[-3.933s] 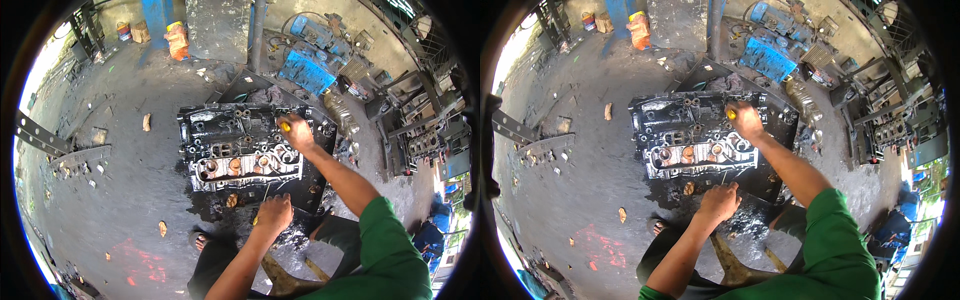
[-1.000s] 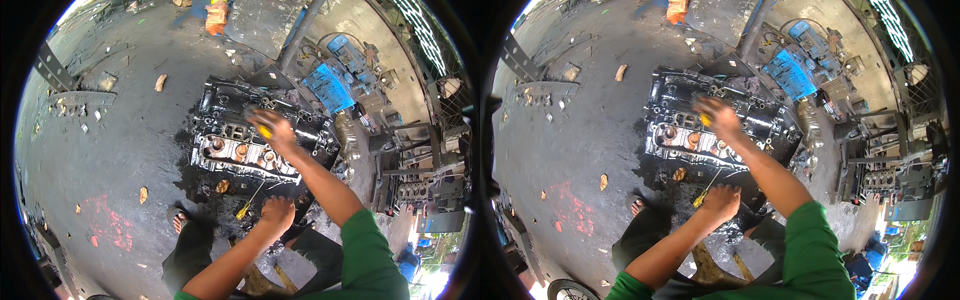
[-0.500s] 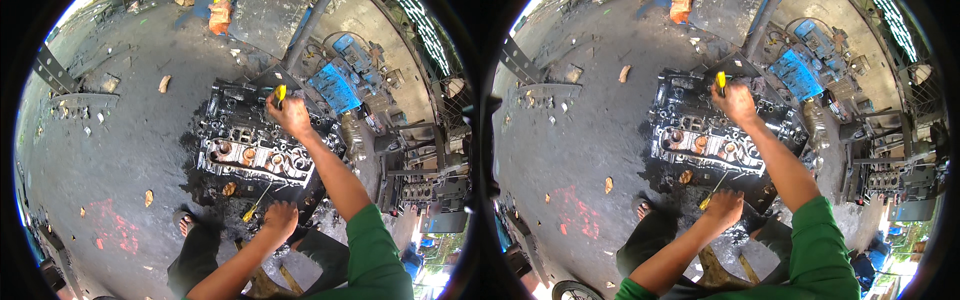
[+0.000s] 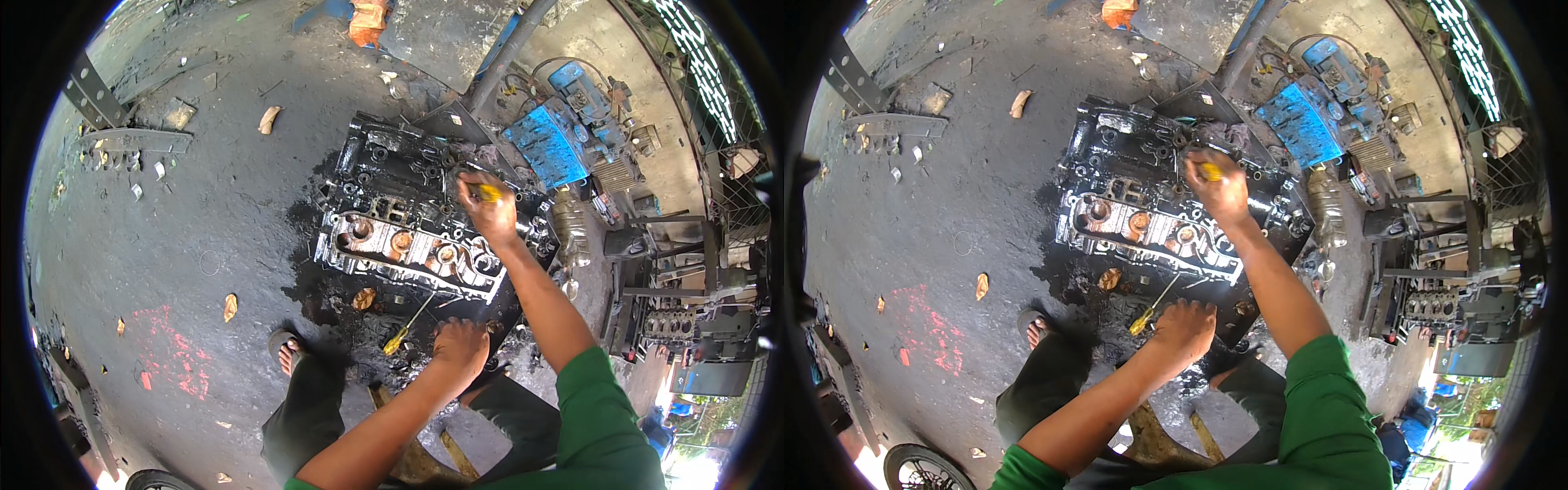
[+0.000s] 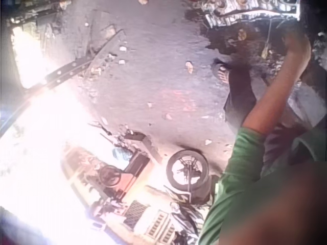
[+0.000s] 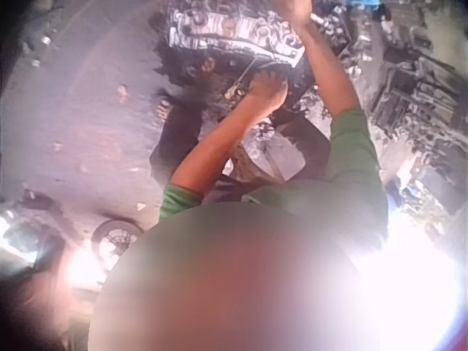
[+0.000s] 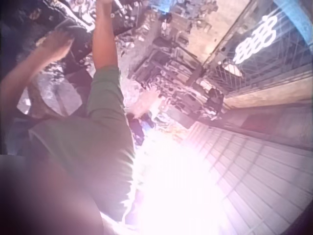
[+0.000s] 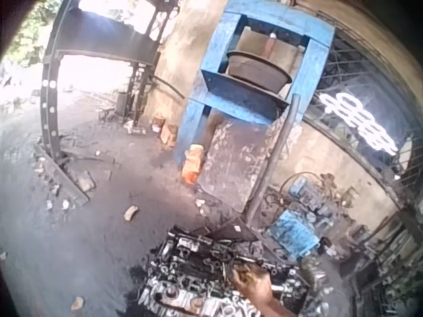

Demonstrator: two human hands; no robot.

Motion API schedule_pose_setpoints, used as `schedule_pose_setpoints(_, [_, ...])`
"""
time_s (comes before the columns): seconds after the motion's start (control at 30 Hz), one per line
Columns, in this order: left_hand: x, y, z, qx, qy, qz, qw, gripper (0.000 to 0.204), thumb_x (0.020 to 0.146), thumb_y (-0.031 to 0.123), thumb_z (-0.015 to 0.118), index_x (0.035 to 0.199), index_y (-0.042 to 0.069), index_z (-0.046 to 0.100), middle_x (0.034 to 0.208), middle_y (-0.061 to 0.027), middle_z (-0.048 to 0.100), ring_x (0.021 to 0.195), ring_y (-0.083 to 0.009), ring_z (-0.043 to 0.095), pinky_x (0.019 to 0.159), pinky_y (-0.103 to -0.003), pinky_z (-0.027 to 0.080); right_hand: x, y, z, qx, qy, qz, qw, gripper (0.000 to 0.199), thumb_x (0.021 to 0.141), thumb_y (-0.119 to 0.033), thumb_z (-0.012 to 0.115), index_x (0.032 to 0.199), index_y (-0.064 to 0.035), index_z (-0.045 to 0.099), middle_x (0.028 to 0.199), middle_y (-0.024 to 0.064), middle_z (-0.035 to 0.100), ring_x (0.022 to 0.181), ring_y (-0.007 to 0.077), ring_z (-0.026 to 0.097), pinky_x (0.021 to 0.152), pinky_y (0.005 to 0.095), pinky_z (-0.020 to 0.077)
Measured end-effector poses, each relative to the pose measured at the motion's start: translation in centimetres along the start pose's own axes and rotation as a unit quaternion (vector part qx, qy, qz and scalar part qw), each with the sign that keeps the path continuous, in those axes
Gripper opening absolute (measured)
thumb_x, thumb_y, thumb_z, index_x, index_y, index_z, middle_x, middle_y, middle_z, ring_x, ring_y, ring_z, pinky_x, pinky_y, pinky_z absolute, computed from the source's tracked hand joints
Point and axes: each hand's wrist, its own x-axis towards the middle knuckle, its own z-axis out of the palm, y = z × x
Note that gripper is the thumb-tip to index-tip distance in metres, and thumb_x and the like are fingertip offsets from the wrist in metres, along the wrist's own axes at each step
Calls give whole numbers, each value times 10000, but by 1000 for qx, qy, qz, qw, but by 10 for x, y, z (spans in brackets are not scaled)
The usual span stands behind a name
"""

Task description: The person scrapes and wipes a disassembled engine block with a yellow-handled scraper and a rag, removing grime from the cylinder head surface and surrounding areas.

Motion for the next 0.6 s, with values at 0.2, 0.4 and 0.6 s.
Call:
schedule_pose_setpoints(0.2, [-2,-2,-3,-3,-26,-10,1000,260,901,190,505,1103,59,602,1010,-131,670,978,-310,650,779,-436,524,-5,3,18,-71,-37,90,993,110,820,-83,734,877,-33,655,786,99,710,592,222,681,542,301,542])
schedule_pose_setpoints(0.4, [1,0,3,-15,-29,-28,999,261,902,193,502,1105,62,600,1024,-128,664,986,-306,641,784,-434,511,-3,2,11,-14,-14,34,999,120,796,-37,740,868,-37,644,846,102,700,681,228,689,573,302,546])
schedule_pose_setpoints(0.6, [-3,-4,-1,2,-11,-13,1000,259,897,190,510,1100,56,601,1020,-133,661,969,-303,643,759,-428,520,-5,5,1,-98,-113,78,986,126,803,-47,729,877,-51,627,821,88,705,660,235,696,535,326,545])
